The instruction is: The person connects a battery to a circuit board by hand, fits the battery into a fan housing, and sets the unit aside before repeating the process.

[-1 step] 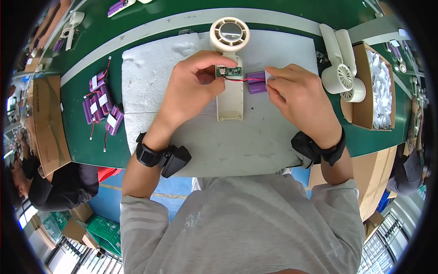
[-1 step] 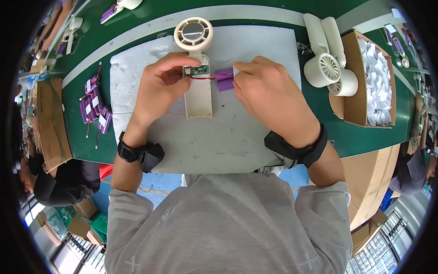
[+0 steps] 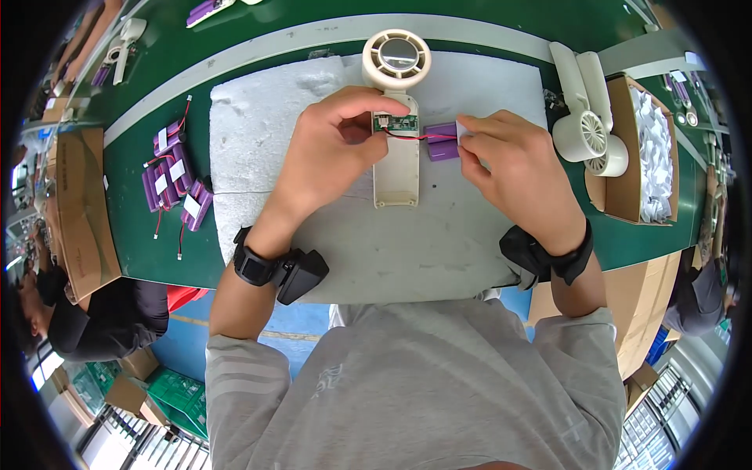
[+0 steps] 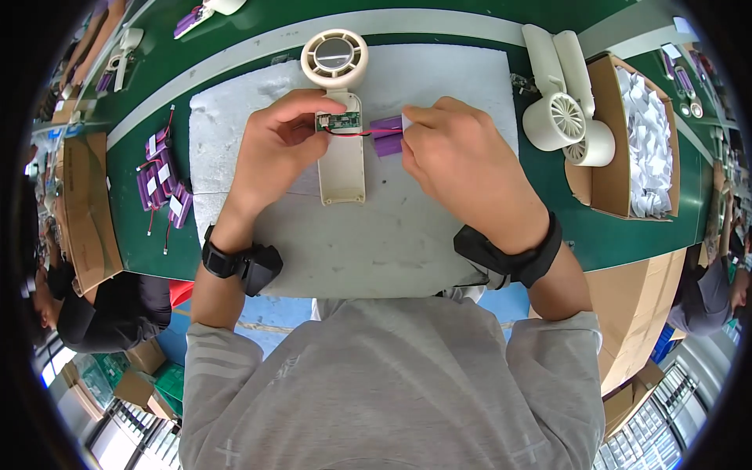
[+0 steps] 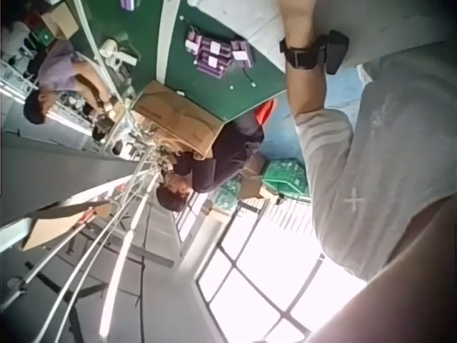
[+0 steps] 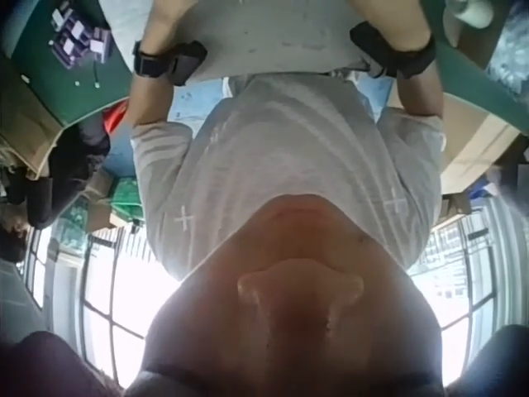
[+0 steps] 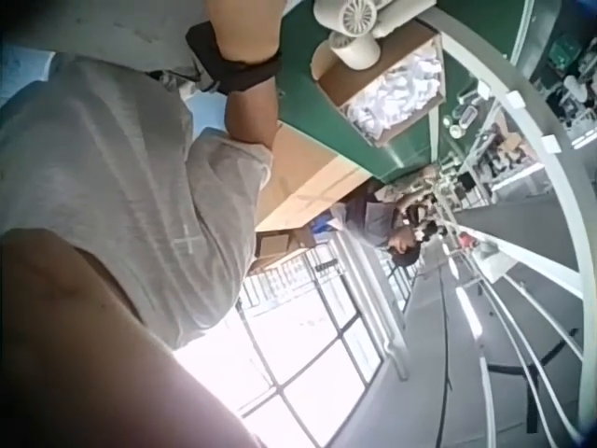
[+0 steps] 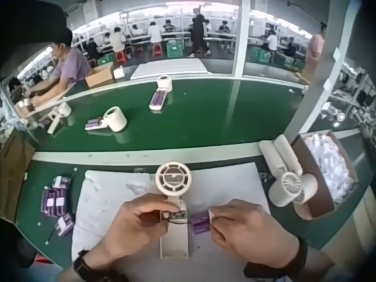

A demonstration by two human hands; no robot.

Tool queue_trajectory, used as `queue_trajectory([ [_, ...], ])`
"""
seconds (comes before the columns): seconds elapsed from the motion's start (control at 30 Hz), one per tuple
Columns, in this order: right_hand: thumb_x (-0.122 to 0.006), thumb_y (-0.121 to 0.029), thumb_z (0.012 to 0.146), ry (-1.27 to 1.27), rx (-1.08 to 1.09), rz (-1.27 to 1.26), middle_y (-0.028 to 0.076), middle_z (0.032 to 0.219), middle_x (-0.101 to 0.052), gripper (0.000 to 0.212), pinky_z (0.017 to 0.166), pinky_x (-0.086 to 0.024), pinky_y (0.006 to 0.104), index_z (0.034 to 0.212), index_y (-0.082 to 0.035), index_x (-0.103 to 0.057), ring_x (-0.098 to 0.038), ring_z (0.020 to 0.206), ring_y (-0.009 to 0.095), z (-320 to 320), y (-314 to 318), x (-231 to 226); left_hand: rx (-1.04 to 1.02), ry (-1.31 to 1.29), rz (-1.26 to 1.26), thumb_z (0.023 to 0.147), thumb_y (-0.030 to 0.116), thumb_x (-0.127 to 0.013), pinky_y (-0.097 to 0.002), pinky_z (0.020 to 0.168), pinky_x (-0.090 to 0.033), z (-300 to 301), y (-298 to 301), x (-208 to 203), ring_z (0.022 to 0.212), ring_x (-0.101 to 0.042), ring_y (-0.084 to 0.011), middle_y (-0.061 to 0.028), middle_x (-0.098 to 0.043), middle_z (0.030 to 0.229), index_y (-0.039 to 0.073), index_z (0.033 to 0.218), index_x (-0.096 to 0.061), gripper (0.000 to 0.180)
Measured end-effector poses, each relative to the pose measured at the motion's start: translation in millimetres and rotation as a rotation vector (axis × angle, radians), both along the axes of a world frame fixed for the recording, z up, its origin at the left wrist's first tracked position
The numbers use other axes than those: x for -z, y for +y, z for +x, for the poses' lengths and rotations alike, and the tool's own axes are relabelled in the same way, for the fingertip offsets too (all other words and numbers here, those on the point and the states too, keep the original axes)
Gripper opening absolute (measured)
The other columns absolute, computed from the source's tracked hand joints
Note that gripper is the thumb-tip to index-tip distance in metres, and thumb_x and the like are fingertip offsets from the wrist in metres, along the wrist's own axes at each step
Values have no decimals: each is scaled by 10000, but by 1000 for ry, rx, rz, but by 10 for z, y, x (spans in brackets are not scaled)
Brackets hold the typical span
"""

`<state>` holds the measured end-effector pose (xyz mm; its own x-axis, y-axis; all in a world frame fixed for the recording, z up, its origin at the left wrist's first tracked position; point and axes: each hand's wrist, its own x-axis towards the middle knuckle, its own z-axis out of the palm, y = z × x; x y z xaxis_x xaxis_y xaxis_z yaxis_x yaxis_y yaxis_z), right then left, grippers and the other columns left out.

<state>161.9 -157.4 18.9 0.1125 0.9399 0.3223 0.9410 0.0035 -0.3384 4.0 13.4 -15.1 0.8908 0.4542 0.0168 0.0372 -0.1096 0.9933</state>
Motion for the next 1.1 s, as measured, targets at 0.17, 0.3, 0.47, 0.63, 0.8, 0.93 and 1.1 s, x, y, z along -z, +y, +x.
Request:
queue_trajectory([
  [0.17, -684, 30, 736, 13, 18, -29, 131, 968, -711, 60, 618, -535, 335, 794, 28, -672, -641, 712, 269, 22, 4, -28, -6, -26, 9, 784, -102, -578, -236, 770, -518, -4, -3, -11, 862, -621, -102, -41, -643, 1046, 37, 1042, -691, 315],
  [0.3, -697, 18, 743, 99, 45, -18, 126, 973, -716, 62, 608, -531, 322, 802, 30, -680, -646, 688, 262, 88, -15, 6, -5, -27, -12, 781, -99, -575, -245, 780, -522, -11, -9, -7, 876, -631, -113, -47, -650, 1045, 40, 1042, -695, 319],
  [0.47, -709, 8, 746, 99, 19, -41, 124, 987, -717, 84, 612, -531, 319, 824, 27, -688, -652, 695, 259, 75, -22, -13, 2, -28, -9, 771, -89, -579, -256, 793, -525, -10, 11, 8, 873, -644, -124, -51, -663, 1021, 47, 1043, -703, 328],
  [0.63, -712, 2, 738, 20, 27, -49, 131, 989, -715, 78, 622, -536, 333, 806, 27, -682, -653, 708, 271, 29, -4, -44, 1, -26, 18, 764, -74, -588, -263, 788, -529, -13, 27, 32, 842, -655, -127, -55, -679, 989, 57, 1048, -709, 335],
  [0.8, -693, 13, 706, -125, 40, -80, 134, 950, -712, 68, 622, -536, 348, 751, 28, -643, -650, 714, 284, -69, 37, -66, 0, -47, 50, 761, -53, -597, -265, 769, -534, 13, 37, 62, 794, -662, -131, -59, -699, 951, 71, 1049, -716, 336],
  [0.93, -673, 25, 685, -224, 95, -83, 137, 918, -707, 75, 612, -535, 354, 732, 25, -615, -642, 694, 291, -196, 83, -59, 6, -7, 40, 755, -41, -601, -267, 751, -533, -3, 34, 54, 770, -667, -137, -62, -706, 914, 81, 1044, -721, 336],
  [1.1, -663, 28, 689, -174, 164, -85, 139, 883, -698, 90, 596, -535, 346, 772, 24, -628, -642, 663, 287, -142, 59, -12, -6, -16, 59, 743, -8, -624, -276, 722, -530, 5, 33, 84, 735, -660, -146, -73, -703, 860, 97, 1041, -725, 332],
])
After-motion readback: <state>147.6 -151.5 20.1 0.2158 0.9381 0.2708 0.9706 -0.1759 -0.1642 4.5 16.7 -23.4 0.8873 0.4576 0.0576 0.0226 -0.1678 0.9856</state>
